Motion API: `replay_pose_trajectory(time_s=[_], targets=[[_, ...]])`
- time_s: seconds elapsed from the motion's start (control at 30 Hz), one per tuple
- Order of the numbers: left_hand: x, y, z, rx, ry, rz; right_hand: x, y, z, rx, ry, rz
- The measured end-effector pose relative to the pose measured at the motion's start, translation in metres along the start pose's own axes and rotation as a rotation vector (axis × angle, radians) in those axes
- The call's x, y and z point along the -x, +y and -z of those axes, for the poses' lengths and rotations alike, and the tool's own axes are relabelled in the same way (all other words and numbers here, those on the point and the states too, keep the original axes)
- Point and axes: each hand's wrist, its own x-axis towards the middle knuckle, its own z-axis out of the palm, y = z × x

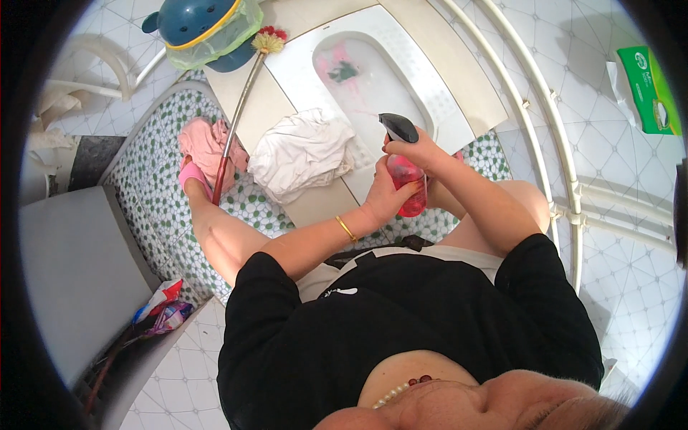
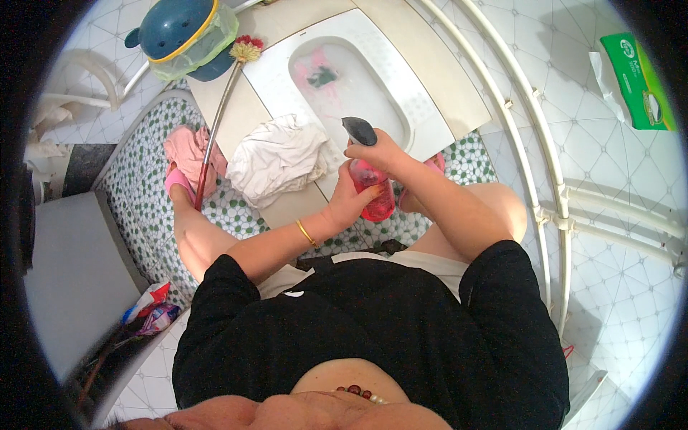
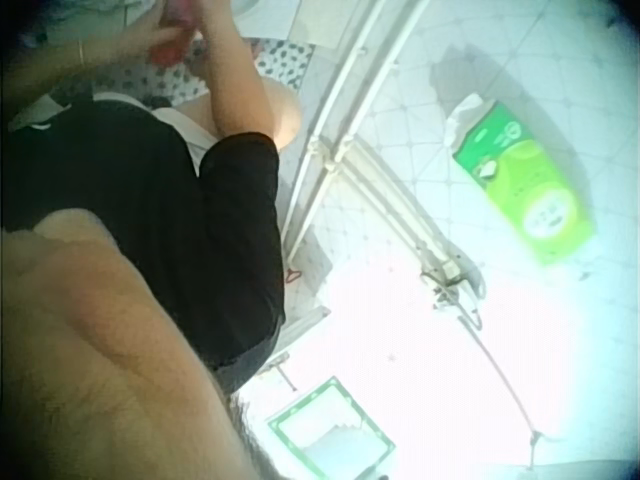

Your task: The person cleans a toilet by wiping the outer edges with a white cloth, applying a red liquid cleaner from a spray bottle, and scrubbing the interior with a long-handled brush.

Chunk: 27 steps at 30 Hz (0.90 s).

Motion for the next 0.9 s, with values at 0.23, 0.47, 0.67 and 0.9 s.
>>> replay_pose_trajectory(time_s=[0.23,0.47,0.67,0.9], targets=[[0.007,0.002,-0.002,0.04,-0.144,0.083,0.021,0.017,-0.002,-0.113,0.156,-0.045],[-0.018,0.002,0.009,0.055,-0.271,0.101,0.021,0.008,0.01,-0.084,0.316,0.046],[-0.033,0.01,0.018,-0.008,-0.288,-0.007,0.019,-0.003,0.004,-0.113,0.391,0.215],[-0.043,0.013,0.026,-0.169,-0.228,-0.041,0.012,-0.01,0.009,-0.088,0.366,0.152]])
